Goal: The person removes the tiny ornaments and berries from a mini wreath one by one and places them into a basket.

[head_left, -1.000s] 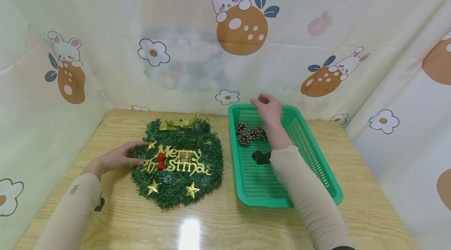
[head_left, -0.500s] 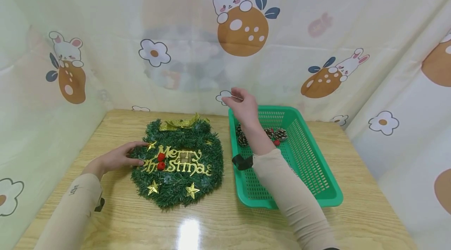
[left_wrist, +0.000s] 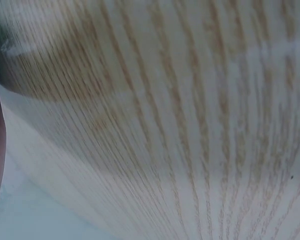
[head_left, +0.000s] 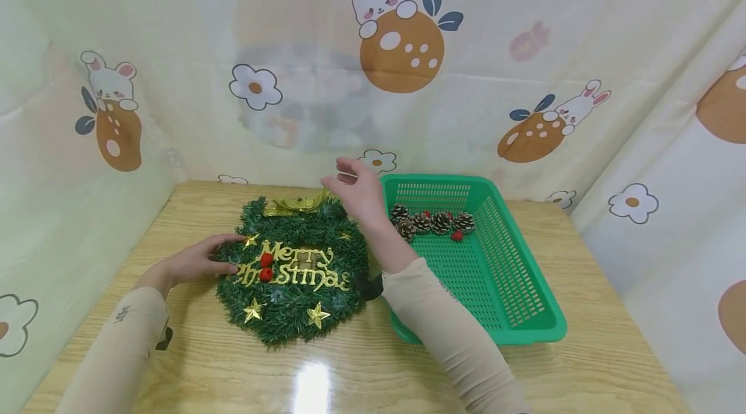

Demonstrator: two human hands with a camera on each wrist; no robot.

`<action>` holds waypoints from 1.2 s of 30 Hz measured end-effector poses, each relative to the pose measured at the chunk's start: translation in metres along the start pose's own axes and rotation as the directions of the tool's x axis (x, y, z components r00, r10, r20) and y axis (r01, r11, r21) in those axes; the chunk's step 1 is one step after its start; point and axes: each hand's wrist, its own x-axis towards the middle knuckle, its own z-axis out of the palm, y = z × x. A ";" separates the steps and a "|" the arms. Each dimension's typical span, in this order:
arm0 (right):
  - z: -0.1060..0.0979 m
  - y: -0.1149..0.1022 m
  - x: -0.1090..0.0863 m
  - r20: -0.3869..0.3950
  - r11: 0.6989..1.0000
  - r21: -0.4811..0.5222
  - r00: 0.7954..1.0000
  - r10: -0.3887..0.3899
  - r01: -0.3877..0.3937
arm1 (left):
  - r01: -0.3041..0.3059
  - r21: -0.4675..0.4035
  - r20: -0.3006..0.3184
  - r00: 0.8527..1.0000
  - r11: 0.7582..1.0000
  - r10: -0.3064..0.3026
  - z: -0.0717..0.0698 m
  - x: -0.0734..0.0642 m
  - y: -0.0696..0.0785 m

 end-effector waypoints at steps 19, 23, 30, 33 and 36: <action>0.058 0.021 -0.033 0.184 0.990 -0.144 0.983 0.024 0.003 | 0.000 0.003 -0.002 1.000 1.000 0.000 0.000 0.000 0.003; 0.067 0.023 -0.039 0.210 0.986 -0.166 0.977 0.038 -0.003 | 0.012 -0.013 -0.004 1.000 1.000 -0.012 0.000 -0.001 0.002; 0.082 0.026 -0.052 0.204 0.974 -0.225 0.979 0.023 0.024 | 0.014 -0.025 0.002 1.000 1.000 -0.014 0.001 -0.001 0.003; 0.087 0.032 -0.058 0.219 0.968 -0.248 0.976 0.013 0.042 | 0.009 -0.022 0.002 1.000 1.000 -0.009 0.000 -0.001 0.003; 0.092 0.038 -0.064 0.232 0.960 -0.273 0.973 0.008 0.057 | 0.004 -0.020 0.001 1.000 1.000 -0.004 0.000 -0.001 0.003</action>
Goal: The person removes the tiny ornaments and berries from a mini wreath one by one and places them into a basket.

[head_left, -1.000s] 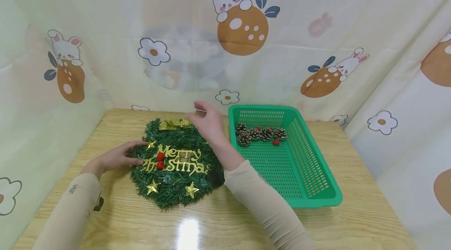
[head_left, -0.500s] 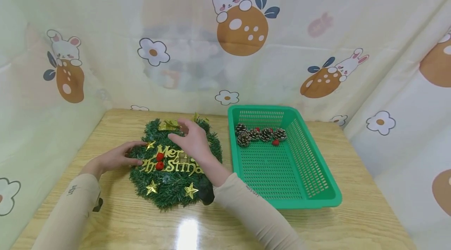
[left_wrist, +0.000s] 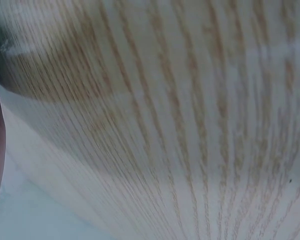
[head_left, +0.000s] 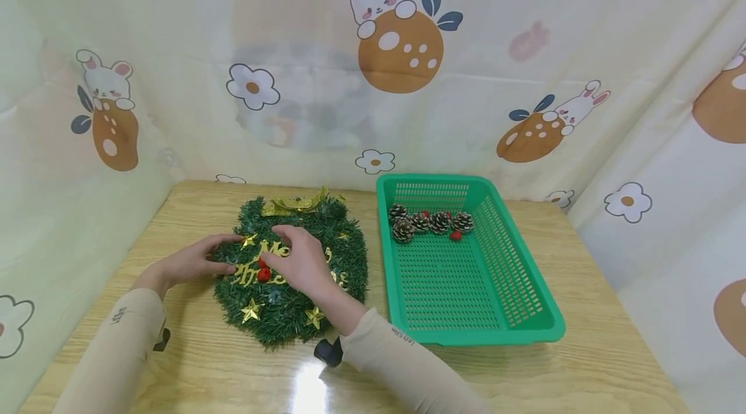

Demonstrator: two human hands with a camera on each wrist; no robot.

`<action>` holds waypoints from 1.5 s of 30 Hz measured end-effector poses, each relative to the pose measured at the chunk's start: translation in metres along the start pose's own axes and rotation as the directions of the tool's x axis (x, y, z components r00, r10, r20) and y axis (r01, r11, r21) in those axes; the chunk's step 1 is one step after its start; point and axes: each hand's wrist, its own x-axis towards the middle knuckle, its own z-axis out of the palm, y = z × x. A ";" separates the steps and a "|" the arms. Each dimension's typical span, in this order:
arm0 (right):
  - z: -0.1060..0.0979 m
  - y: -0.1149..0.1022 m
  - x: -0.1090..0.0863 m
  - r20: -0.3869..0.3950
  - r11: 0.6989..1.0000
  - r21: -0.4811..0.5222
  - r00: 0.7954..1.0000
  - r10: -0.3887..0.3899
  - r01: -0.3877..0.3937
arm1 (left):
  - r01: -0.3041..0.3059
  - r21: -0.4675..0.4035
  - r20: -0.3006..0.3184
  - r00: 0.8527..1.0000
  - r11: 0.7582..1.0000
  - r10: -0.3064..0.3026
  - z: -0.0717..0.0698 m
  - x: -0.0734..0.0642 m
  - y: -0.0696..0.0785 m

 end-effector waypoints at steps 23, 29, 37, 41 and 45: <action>0.034 0.024 -0.003 -0.015 0.971 -0.219 0.995 -0.099 0.093 | -0.014 0.000 0.006 1.000 1.000 0.014 -0.001 0.003 0.000; 0.040 0.028 -0.002 -0.029 0.966 -0.233 0.992 -0.123 0.113 | -0.018 0.003 0.009 1.000 1.000 0.018 -0.001 0.002 -0.002; 0.043 0.028 -0.002 -0.031 0.961 -0.255 0.992 -0.123 0.111 | -0.046 0.019 0.002 0.999 0.999 0.046 0.000 0.004 -0.009; 0.044 0.028 -0.003 -0.027 0.955 -0.274 0.992 -0.122 0.110 | -0.018 -0.010 0.002 1.000 1.000 0.018 0.001 0.003 -0.004; 0.044 0.030 -0.005 -0.026 0.952 -0.280 0.990 -0.139 0.126 | -0.009 -0.015 0.004 1.000 1.000 0.009 0.000 0.002 0.001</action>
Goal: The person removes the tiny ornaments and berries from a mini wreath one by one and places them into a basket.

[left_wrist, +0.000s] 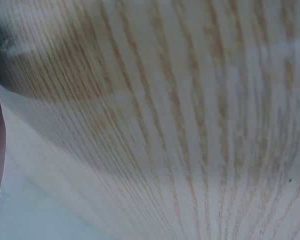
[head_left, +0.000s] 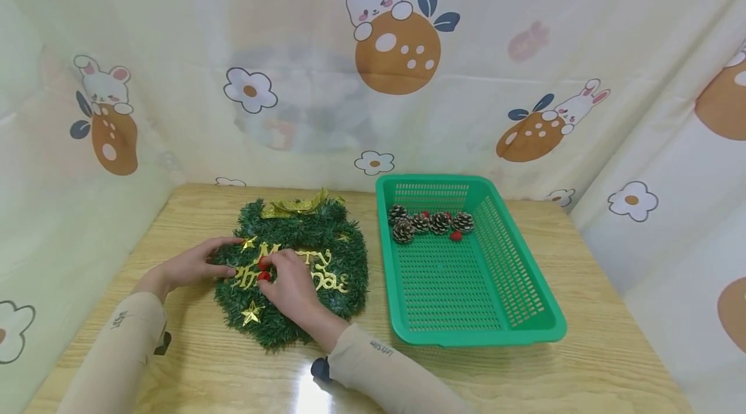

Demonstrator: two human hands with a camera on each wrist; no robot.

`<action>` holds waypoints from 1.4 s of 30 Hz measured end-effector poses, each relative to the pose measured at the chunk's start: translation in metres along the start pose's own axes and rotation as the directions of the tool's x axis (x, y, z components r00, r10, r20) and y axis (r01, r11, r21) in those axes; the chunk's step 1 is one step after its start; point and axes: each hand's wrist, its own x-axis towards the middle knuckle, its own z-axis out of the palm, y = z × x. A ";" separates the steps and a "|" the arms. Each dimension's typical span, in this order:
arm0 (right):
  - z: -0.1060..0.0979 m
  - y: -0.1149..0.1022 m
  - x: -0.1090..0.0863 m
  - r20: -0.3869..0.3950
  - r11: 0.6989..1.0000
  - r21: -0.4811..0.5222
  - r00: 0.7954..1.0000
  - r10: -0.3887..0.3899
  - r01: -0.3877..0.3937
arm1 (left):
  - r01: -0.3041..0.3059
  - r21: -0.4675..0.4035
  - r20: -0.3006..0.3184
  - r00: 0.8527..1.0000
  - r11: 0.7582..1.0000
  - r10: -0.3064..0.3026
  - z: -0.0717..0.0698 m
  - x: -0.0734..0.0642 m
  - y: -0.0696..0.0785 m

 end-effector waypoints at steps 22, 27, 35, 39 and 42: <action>-0.005 0.000 -0.003 -0.005 0.999 0.001 0.999 -0.037 0.037 | -0.008 -0.002 0.013 1.000 1.000 0.008 0.001 0.000 -0.002; -0.012 -0.001 0.001 -0.018 0.999 0.045 1.000 -0.010 0.011 | -0.034 0.025 0.012 0.999 0.999 0.034 0.000 0.002 -0.009; -0.026 -0.005 0.010 0.009 0.953 0.275 0.991 0.131 -0.128 | 0.020 0.014 0.001 1.000 1.000 -0.020 -0.001 0.002 -0.007; -0.032 -0.005 0.016 0.000 0.928 0.335 0.985 0.174 -0.164 | 0.022 0.009 0.001 1.000 1.000 -0.022 -0.001 0.001 -0.005; -0.038 -0.006 0.022 -0.015 0.916 0.363 0.982 0.187 -0.169 | 0.027 0.013 -0.002 1.000 1.000 -0.027 -0.001 0.000 -0.004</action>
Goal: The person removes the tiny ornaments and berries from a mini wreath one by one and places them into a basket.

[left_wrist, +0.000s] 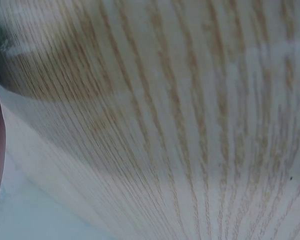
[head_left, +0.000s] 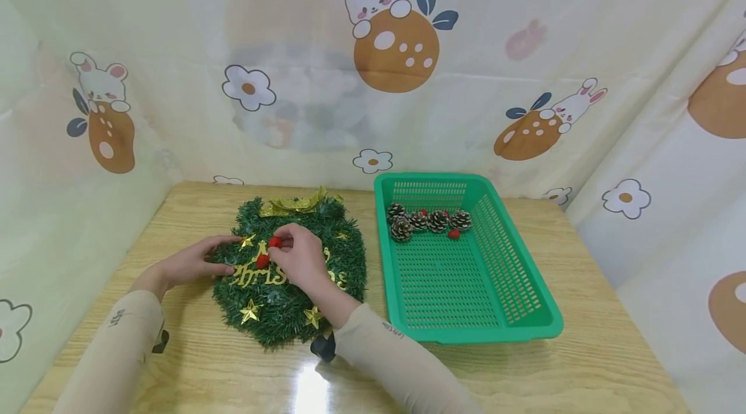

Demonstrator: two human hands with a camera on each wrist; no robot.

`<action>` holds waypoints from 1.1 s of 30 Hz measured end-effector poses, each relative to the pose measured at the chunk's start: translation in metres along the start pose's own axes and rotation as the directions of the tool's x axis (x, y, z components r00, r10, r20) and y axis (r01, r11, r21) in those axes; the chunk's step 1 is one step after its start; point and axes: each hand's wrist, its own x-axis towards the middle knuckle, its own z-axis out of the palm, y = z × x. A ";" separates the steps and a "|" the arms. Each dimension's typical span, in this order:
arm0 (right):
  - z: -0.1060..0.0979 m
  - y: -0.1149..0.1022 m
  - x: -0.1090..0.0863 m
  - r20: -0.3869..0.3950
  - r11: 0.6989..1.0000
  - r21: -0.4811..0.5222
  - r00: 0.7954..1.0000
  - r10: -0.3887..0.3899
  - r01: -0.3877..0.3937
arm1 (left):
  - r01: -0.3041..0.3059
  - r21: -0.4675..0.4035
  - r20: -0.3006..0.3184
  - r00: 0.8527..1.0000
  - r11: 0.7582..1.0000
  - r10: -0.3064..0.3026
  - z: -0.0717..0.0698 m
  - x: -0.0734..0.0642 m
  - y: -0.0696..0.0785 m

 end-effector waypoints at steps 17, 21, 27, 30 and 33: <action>-0.062 -0.028 0.036 -0.066 0.998 0.042 0.997 -0.041 0.044 | -0.006 0.008 -0.008 1.000 1.000 0.006 0.002 -0.004 -0.005; -0.083 -0.024 0.043 -0.100 0.995 0.093 0.995 -0.012 0.022 | -0.006 0.009 -0.012 1.000 1.000 0.006 0.001 -0.003 -0.003; -0.118 -0.016 0.049 -0.189 0.994 0.104 0.980 0.060 -0.041 | -0.023 0.013 -0.009 1.000 1.000 0.023 0.001 -0.002 0.000; -0.136 -0.010 0.051 -0.225 0.994 0.089 0.971 0.079 -0.061 | -0.040 0.013 -0.009 0.999 0.999 0.040 0.000 -0.002 0.001; -0.153 -0.003 0.053 -0.245 0.992 0.102 0.965 0.093 -0.070 | -0.046 0.026 -0.015 0.999 0.999 0.046 0.000 -0.001 0.000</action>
